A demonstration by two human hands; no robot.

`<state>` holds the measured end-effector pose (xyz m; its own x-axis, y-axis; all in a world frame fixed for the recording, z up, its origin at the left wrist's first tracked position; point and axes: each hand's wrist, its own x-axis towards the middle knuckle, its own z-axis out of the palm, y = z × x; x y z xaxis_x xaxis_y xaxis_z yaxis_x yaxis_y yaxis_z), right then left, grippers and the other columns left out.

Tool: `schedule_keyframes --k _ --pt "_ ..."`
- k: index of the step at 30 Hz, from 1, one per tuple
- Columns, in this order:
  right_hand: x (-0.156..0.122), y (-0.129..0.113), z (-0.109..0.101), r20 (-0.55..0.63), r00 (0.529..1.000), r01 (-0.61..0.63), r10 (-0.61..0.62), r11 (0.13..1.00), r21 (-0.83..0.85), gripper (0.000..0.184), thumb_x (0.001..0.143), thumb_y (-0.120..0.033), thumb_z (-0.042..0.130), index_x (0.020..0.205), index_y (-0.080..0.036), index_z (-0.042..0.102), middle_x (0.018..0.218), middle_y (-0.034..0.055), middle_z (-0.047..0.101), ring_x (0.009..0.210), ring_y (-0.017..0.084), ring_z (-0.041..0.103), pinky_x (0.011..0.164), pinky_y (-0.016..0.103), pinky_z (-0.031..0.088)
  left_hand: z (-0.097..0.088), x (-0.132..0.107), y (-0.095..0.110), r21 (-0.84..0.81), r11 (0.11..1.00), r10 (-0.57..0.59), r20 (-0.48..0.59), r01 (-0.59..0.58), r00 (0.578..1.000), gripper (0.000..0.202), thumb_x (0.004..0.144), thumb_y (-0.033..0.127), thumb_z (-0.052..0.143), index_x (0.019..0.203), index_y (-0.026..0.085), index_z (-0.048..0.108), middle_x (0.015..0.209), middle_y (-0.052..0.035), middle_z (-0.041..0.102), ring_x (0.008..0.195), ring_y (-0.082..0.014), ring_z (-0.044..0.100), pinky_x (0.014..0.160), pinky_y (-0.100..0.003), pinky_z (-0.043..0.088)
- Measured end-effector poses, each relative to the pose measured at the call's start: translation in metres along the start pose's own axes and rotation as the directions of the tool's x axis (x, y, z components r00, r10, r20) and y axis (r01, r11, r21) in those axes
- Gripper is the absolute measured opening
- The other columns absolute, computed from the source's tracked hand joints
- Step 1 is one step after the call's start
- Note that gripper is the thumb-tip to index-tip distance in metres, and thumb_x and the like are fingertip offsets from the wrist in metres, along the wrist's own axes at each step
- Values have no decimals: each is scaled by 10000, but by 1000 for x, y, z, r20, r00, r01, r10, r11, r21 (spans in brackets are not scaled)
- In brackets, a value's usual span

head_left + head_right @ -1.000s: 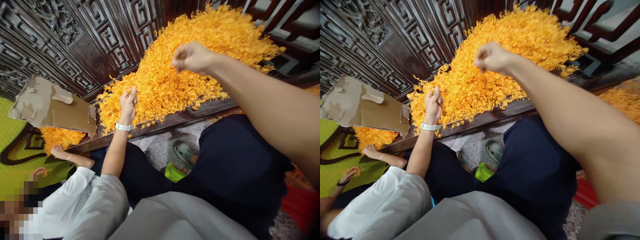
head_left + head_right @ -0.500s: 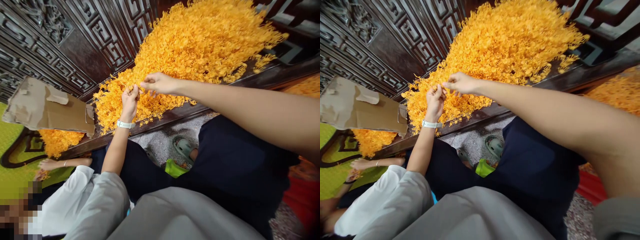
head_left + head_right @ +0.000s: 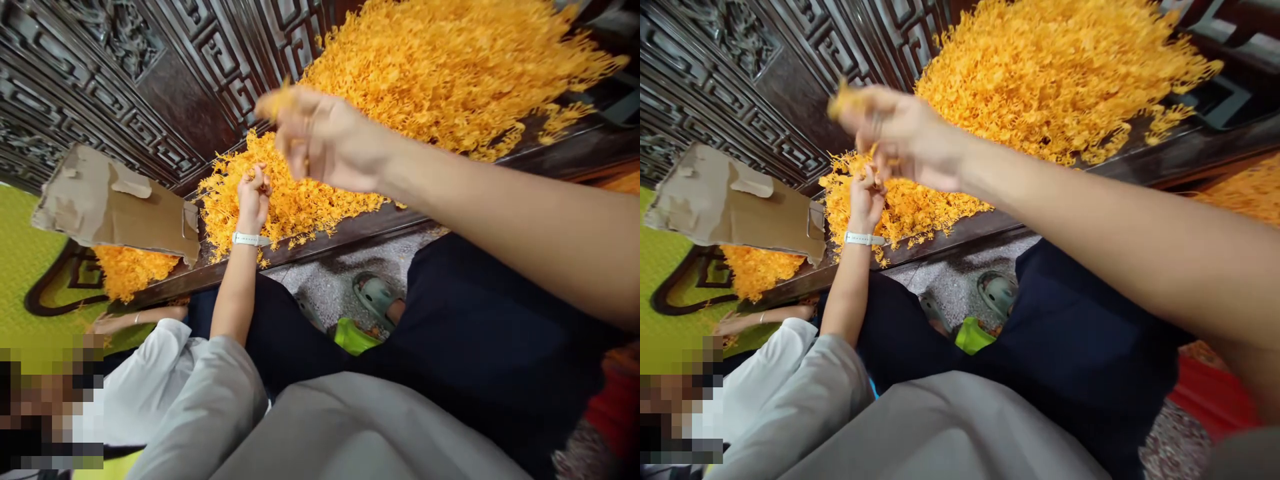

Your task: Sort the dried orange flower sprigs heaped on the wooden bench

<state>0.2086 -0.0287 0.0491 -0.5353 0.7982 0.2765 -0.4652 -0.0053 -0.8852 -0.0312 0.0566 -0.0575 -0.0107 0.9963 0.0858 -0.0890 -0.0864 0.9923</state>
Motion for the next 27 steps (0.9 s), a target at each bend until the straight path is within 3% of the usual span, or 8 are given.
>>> schedule_keyframes --k 3,8,11,15,19,22,24,27 --pt "13 16 -28 -442 884 -136 150 989 63 134 995 -253 702 946 -229 580 831 -2 636 618 103 504 568 218 471 16 -15 11 -140 990 -10 27 13 1000 89 954 206 725 883 218 673 667 24 543 560 -90 397 555 -266 321" --pt "20 50 -46 -591 768 -315 247 949 -13 160 917 -135 669 940 -224 537 934 64 673 687 136 565 568 254 496 27 -24 15 -159 987 6 127 15 992 106 952 132 676 886 194 732 721 -4 602 538 -70 381 557 -240 355" --pt "19 54 -50 -653 740 -345 163 925 -160 358 824 -190 727 1133 -237 554 1170 95 684 977 233 667 770 363 604 27 -25 12 -146 989 30 174 -4 984 64 905 137 734 873 193 731 852 -29 689 522 -50 359 538 -237 338" --pt "16 51 -57 -600 798 -318 -54 808 -495 347 860 -346 746 1171 -245 627 1306 95 689 1303 322 598 1069 494 556 28 -27 10 -45 998 53 227 -44 972 108 869 246 817 844 188 730 774 -14 644 525 -52 320 526 -238 294" --pt "16 55 -59 -395 916 -273 74 834 -479 269 932 -485 740 863 -249 631 906 71 739 942 244 702 840 395 608 28 -28 8 73 994 60 219 -78 974 184 834 329 854 817 188 737 608 38 441 542 -77 322 539 -244 278" --pt "21 53 -65 -385 917 -270 108 877 -398 319 908 -481 780 782 -255 594 739 42 679 724 197 646 692 353 569 26 -27 6 121 988 75 188 -98 979 146 800 273 843 772 188 728 678 8 531 577 -81 370 552 -244 295" --pt "24 44 -81 -535 845 -231 10 909 -348 310 950 -453 716 761 -261 563 648 14 595 618 166 558 589 320 495 21 -26 7 133 985 85 180 -110 980 134 786 219 825 727 184 710 729 -14 592 583 -80 394 547 -245 296" --pt "21 23 -118 -737 649 -112 -189 934 -338 325 1024 -390 591 737 -271 494 587 -13 475 547 132 415 515 294 378 8 -25 11 102 990 91 93 -100 991 140 787 159 797 702 183 689 730 -19 617 548 -72 394 524 -249 283"
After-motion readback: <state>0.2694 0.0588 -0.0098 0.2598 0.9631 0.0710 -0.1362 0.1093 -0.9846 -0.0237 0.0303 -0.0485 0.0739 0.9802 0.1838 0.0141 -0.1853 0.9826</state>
